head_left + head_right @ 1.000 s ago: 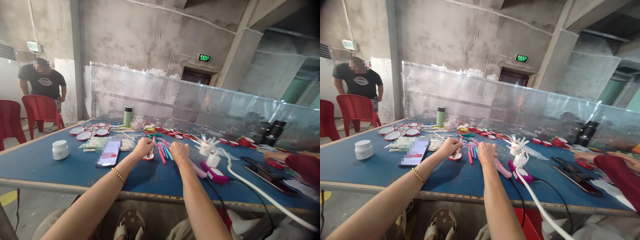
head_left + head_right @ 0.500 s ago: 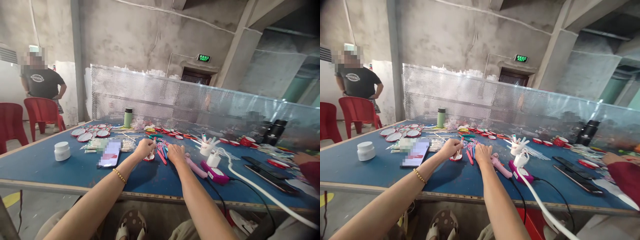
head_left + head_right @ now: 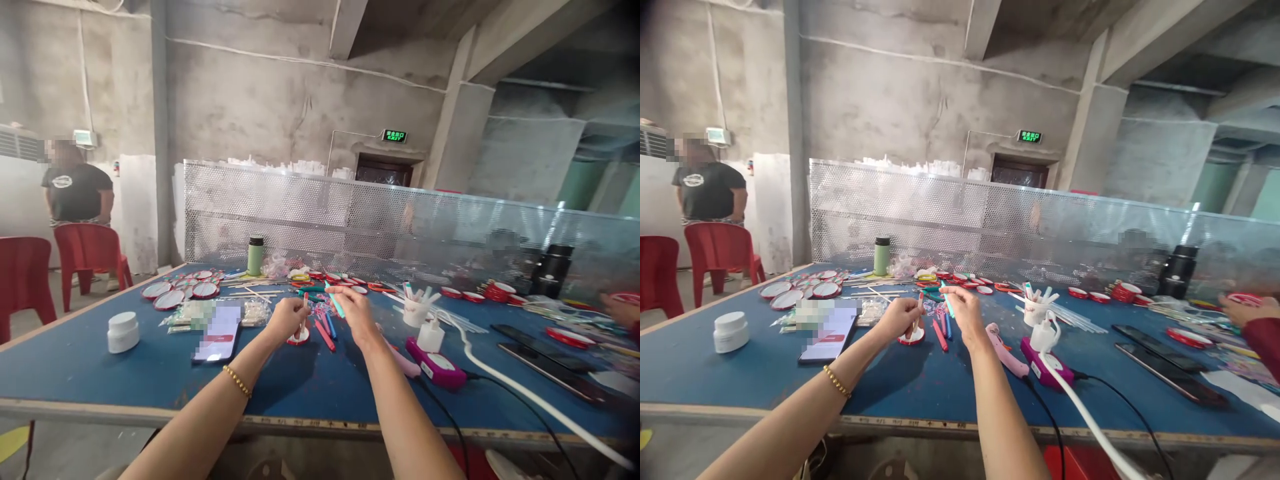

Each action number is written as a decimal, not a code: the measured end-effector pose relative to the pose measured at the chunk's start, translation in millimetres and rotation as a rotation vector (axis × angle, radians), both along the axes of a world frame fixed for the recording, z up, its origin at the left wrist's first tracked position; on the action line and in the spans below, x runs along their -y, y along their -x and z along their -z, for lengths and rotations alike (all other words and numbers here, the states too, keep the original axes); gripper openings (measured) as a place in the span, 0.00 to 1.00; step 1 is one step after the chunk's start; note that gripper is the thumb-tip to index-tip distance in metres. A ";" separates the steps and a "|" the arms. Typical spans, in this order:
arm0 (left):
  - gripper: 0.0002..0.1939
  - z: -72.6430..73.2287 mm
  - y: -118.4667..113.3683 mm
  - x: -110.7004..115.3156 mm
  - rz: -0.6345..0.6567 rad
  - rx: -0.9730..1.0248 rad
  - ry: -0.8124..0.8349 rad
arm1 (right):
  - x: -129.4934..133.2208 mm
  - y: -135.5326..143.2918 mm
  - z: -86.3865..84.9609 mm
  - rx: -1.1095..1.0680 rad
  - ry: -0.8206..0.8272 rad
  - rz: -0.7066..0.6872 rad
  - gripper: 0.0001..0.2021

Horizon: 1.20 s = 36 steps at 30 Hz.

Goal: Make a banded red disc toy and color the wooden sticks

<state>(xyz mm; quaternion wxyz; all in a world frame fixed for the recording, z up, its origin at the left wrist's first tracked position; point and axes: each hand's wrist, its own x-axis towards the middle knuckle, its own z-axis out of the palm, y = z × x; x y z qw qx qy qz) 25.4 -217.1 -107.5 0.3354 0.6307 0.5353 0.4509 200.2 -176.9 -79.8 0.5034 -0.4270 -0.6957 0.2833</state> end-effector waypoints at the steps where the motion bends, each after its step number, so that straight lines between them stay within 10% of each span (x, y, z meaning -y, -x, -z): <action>1: 0.18 0.6 -0.1 0.0 0.002 0.005 0.006 | 0.3 -0.5 0.7 -0.052 0.022 -0.048 0.14; 10: 0.17 0.9 -2.1 1.4 0.039 0.074 0.090 | -2.8 -1.6 4.6 -0.365 0.137 -0.329 0.19; 22: 0.18 7.5 -4.7 -4.8 0.108 0.214 0.212 | -22.2 3.1 14.3 -0.615 0.026 -0.154 0.13; 36: 0.17 5.6 -4.7 -4.2 0.142 0.301 0.133 | 10.0 14.4 1.6 -0.547 0.067 -0.284 0.17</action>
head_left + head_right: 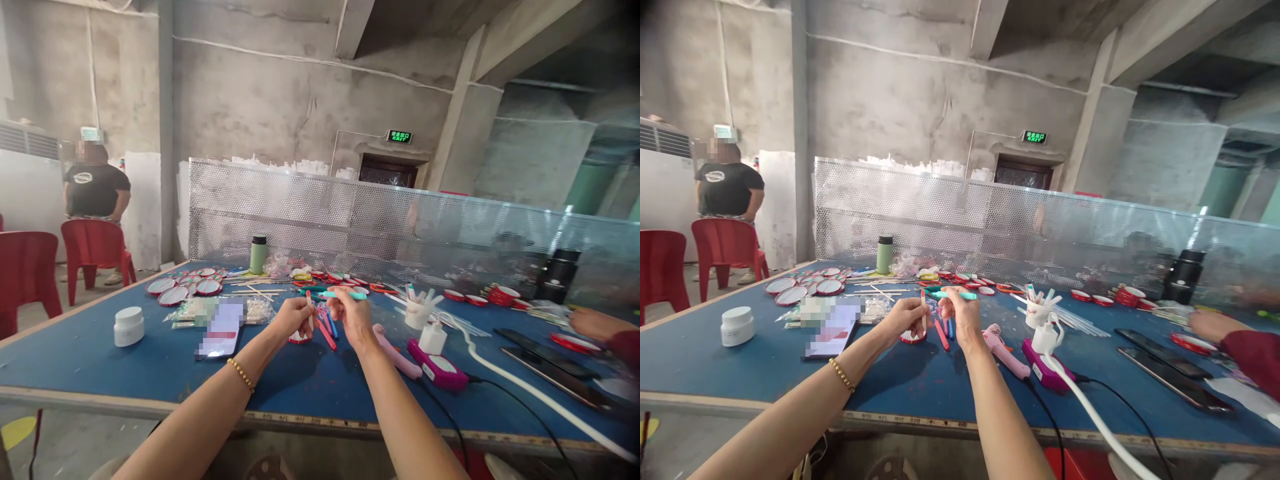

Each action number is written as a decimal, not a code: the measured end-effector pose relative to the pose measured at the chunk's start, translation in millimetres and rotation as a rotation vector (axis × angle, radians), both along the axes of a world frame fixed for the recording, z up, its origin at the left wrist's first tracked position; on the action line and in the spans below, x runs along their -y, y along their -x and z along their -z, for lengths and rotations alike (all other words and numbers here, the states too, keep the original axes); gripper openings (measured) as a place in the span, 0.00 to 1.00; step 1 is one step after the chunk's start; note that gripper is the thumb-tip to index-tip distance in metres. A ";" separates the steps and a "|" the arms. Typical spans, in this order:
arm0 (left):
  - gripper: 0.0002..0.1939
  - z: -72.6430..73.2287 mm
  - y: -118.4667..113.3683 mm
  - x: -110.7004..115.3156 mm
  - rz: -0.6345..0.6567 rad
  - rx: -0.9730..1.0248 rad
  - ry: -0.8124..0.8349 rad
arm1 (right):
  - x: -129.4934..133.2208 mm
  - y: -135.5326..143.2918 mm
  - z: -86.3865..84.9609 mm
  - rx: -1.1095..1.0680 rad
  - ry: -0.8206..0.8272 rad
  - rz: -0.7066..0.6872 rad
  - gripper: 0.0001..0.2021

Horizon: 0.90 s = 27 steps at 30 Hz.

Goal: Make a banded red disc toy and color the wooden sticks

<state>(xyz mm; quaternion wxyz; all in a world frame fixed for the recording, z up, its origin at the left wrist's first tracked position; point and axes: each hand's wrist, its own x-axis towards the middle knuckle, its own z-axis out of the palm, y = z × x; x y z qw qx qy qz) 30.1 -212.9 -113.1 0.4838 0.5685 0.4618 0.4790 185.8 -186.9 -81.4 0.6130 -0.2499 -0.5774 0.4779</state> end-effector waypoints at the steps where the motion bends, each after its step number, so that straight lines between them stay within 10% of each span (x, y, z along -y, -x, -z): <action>1: 0.17 0.5 0.3 -0.8 -0.004 0.002 -0.001 | 1.4 0.3 -1.0 -0.008 -0.005 -0.002 0.18; 27: 0.15 5.2 2.9 -6.0 0.083 0.082 -0.093 | 19.0 13.5 -0.9 0.144 -0.243 0.228 0.16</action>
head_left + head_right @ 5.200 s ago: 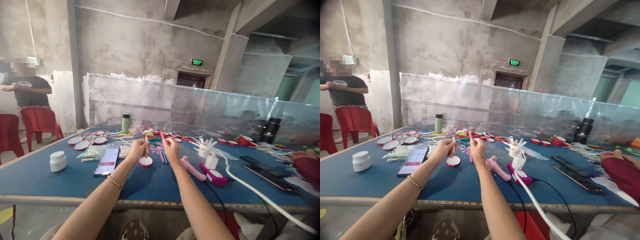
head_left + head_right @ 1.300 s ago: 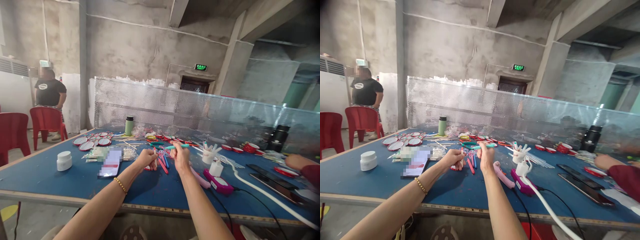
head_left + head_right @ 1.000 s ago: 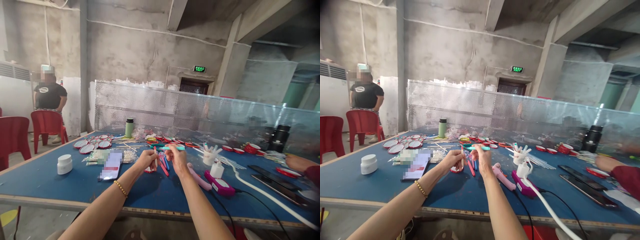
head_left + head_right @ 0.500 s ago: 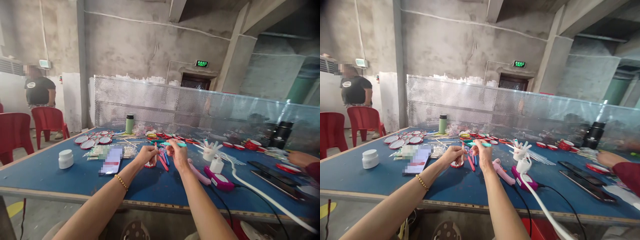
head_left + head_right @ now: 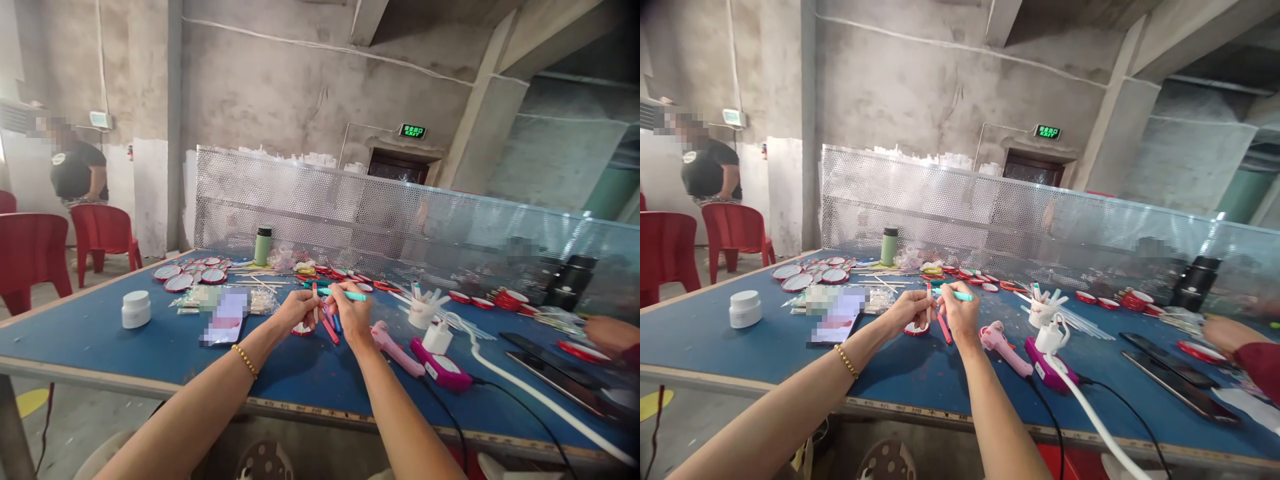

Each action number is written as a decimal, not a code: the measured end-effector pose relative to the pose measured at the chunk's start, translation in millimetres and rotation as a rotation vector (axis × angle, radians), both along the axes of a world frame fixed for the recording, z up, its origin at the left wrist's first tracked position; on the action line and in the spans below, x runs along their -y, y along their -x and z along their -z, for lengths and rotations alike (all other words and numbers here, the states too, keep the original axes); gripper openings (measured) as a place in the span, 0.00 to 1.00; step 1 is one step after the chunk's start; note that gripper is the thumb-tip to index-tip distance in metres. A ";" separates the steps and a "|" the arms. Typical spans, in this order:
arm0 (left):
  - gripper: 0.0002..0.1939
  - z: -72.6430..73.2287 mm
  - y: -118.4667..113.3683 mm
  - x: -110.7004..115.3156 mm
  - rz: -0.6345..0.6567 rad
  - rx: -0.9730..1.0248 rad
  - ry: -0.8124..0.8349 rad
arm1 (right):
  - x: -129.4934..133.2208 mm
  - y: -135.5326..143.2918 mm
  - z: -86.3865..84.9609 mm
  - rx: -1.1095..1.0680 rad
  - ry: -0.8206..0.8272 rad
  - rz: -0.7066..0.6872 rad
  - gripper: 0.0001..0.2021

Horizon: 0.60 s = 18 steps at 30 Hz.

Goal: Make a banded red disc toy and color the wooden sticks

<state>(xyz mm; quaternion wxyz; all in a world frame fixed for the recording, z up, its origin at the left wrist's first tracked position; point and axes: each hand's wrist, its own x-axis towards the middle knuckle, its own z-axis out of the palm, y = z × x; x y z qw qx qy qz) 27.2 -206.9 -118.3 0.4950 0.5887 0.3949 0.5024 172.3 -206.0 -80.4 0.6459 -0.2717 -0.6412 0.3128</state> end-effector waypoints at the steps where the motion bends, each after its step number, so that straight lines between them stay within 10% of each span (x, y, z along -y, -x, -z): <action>1: 0.15 -0.1 -0.2 0.0 0.002 0.000 -0.005 | 0.6 0.6 -0.1 0.005 -0.003 0.004 0.16; 18: 0.14 -3.9 -2.1 4.6 0.046 0.012 -0.057 | 0.8 0.9 -0.6 0.018 -0.022 0.035 0.18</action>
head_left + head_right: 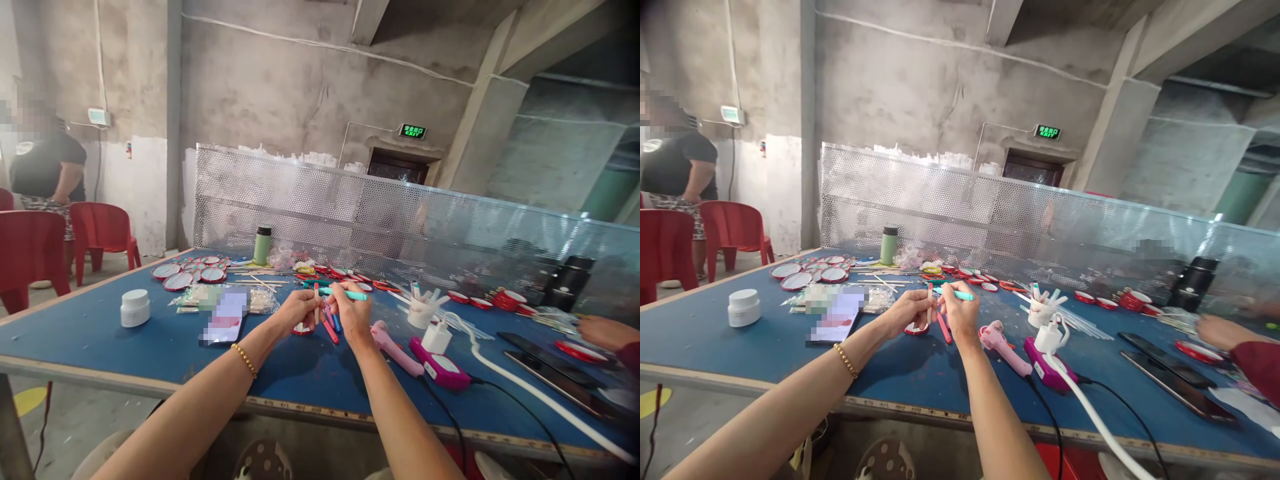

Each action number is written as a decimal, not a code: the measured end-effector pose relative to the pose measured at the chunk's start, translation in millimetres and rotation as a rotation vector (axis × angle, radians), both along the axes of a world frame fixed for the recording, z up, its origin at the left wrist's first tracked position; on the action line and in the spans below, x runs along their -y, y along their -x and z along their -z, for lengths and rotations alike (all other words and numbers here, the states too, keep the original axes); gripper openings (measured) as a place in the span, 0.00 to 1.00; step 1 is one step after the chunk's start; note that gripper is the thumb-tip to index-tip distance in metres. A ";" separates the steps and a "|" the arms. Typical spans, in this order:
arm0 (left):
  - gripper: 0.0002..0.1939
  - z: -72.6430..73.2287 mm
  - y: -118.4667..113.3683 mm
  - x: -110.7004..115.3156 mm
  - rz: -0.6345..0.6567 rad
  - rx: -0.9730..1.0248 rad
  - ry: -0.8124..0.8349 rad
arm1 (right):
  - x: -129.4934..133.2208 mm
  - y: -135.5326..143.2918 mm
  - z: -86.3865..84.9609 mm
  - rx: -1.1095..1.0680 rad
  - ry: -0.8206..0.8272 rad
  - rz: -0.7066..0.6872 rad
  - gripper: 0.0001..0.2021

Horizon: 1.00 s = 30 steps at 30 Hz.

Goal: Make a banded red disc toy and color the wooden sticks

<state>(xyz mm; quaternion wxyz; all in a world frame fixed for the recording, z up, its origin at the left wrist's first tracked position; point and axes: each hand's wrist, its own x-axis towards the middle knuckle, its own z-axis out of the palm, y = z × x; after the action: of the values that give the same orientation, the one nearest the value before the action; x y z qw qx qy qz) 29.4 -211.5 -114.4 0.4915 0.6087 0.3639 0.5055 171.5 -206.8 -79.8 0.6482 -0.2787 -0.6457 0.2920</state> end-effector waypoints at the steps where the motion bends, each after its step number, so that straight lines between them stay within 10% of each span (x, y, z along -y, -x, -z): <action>1: 0.14 0.3 -0.1 -0.2 -0.001 0.001 0.000 | 0.1 -0.1 0.1 0.003 -0.001 0.000 0.17; 30: 0.14 1.6 -0.7 -0.6 -0.009 -0.042 0.006 | -2.4 0.8 5.0 0.057 -0.010 -0.004 0.15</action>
<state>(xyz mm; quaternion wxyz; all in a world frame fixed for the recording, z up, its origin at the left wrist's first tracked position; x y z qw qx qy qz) 30.1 -210.9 -115.9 0.4832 0.6162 0.3783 0.4937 170.7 -204.3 -84.8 0.6304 -0.2823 -0.6660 0.2819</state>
